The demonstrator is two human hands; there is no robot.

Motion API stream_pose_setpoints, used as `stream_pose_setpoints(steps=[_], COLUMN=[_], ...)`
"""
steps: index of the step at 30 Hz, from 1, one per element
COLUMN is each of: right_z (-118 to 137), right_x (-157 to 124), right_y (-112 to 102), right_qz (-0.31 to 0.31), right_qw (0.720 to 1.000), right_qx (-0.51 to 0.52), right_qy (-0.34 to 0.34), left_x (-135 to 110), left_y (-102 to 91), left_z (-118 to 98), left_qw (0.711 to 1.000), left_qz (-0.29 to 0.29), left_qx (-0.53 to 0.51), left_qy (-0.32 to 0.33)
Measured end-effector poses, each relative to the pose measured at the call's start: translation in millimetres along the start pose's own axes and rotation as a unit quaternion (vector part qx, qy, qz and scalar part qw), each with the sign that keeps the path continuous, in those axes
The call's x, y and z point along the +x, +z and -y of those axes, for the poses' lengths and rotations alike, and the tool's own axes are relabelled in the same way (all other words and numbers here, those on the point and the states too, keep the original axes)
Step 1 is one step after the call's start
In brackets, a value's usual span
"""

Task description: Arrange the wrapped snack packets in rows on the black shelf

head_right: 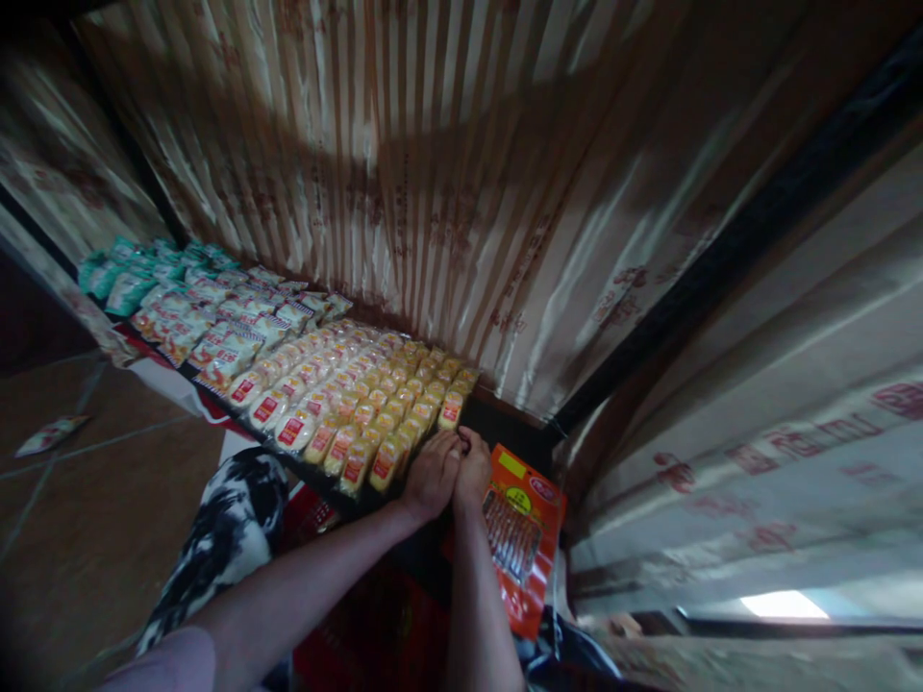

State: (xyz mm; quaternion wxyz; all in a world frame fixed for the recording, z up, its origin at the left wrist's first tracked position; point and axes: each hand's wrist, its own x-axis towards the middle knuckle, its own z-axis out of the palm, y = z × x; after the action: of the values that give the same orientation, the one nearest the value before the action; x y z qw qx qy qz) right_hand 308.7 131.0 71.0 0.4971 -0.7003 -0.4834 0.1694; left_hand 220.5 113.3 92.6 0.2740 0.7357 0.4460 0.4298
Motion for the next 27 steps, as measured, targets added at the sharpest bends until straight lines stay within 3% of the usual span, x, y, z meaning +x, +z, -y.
stream_pose_setpoints(steps=[7, 20, 23, 27], right_z=[12.6, 27.6, 40.0, 55.3], right_x=[-15.2, -82.8, -102.5, -149.1], right_y=[-6.8, -15.8, -19.0, -19.9], right_qz=[0.022, 0.108, 0.114, 0.149], right_qw=[0.999, 0.993, 0.991, 0.985], right_qx=[0.022, -0.023, -0.038, -0.043], right_qy=[-0.015, -0.042, -0.053, -0.071], left_x=[-12.0, -75.6, -94.4, -135.6], left_y=[-10.7, -51.8, -67.3, -95.0], left_z=[-9.8, -11.1, -13.0, -4.2], left_qw=[1.000, 0.999, 0.998, 0.994], left_qz=[0.013, 0.039, 0.035, 0.022], left_qx=[0.004, -0.012, -0.051, -0.109], left_qy=[-0.023, -0.012, -0.007, 0.002])
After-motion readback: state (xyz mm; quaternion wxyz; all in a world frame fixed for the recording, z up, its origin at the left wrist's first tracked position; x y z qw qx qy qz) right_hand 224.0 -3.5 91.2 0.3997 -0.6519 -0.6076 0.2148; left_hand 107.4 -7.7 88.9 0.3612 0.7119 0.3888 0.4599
